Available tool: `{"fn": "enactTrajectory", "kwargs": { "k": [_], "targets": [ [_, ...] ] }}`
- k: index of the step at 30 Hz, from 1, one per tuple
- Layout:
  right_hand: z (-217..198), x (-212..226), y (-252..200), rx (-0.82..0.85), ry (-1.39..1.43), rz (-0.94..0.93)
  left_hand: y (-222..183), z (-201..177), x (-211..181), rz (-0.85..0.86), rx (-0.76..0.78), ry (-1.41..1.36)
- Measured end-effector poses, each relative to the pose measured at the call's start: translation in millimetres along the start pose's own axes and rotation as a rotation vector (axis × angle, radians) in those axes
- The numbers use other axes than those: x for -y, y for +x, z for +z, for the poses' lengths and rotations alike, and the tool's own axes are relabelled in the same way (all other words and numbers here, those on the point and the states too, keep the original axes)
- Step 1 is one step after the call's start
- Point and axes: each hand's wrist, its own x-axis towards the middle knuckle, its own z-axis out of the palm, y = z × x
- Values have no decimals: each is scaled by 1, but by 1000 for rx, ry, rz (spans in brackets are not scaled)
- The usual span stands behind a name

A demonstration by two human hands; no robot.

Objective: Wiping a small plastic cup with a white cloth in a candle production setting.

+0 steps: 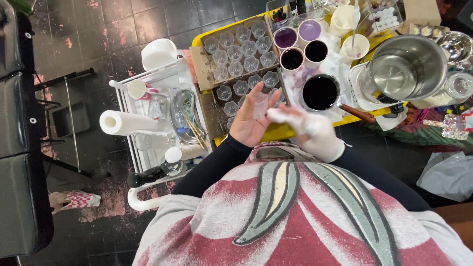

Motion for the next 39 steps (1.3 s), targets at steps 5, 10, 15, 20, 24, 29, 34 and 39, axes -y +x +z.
{"fn": "enactTrajectory", "kwargs": {
  "k": [5,10,15,20,24,29,34,39],
  "targets": [
    [12,-7,-2,-675,966,398,2,0,13,-65,-62,-12],
    [6,-12,17,-609,692,90,8,31,14,-138,-183,50],
    [31,-40,11,-275,-136,-212,6,42,10,-165,-6,-108],
    [26,-48,4,-226,-187,-303,13,4,23,-208,-54,-84],
    [16,-51,-2,-172,-207,-378,17,8,14,-282,-170,-95],
    [4,-40,-3,-135,-202,-349,17,55,-12,-171,-156,-23],
    [10,-37,-9,-269,768,191,21,19,-4,-124,-61,-150],
    [18,-44,3,-777,958,534,18,31,-6,-109,-38,-117]
  ]
}}
